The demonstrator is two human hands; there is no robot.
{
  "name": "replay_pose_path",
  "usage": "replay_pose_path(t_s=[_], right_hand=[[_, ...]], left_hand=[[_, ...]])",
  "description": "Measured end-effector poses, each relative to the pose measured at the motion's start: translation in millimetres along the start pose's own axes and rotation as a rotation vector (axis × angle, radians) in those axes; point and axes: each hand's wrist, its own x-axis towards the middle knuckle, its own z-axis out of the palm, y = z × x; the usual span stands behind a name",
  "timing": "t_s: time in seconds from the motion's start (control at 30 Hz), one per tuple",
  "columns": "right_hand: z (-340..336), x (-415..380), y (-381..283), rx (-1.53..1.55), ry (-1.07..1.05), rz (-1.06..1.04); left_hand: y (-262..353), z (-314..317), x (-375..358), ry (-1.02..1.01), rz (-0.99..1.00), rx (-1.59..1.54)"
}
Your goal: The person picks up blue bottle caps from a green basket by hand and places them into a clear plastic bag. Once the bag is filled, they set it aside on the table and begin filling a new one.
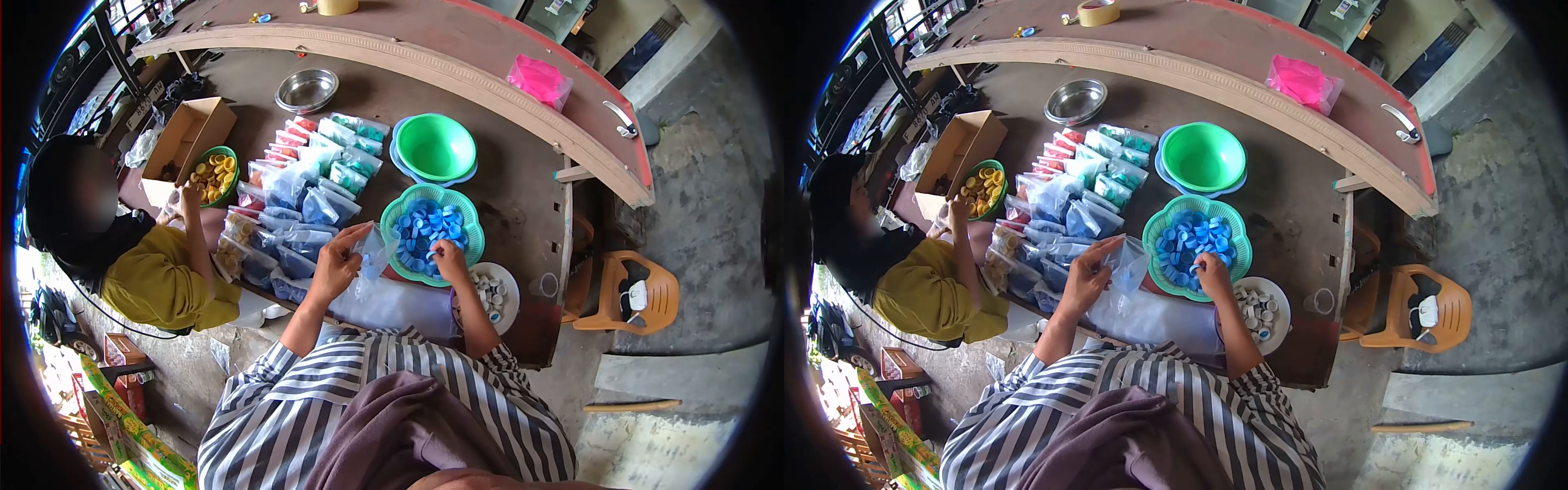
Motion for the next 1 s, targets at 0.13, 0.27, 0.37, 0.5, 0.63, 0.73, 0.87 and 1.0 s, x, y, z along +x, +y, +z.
replay_pose_path(t_s=[0.13,0.27,0.37,0.5,0.63,0.73,0.87,1.0], right_hand=[[-17.4,8.8,2.2,-0.062,-0.05,0.019],[-14.4,27.1,-11.8,0.0,-0.043,0.123],[12.5,50.9,4.8,-0.05,0.043,-0.08],[31.0,79.0,-12.9,-0.224,0.053,-0.229],[45.6,83.1,-22.3,-0.339,0.07,-0.187],[36.3,80.1,-17.5,-0.108,0.123,-0.135],[11.7,62.9,-10.0,0.293,0.144,0.067],[2.4,39.3,7.9,0.413,0.18,0.206]], left_hand=[[2.9,-0.1,6.7,-0.006,-0.008,0.046],[2.5,-1.2,9.8,0.008,-0.013,0.041],[3.8,-2.7,10.8,0.022,0.007,0.086],[16.8,-6.2,11.4,0.018,0.041,0.095],[36.4,-4.9,4.5,0.059,0.167,-0.111],[23.7,-10.7,1.1,0.144,0.121,-0.166],[-10.5,-20.7,-0.2,0.227,-0.062,-0.229],[-3.5,-20.8,8.1,0.14,-0.011,-0.104]])
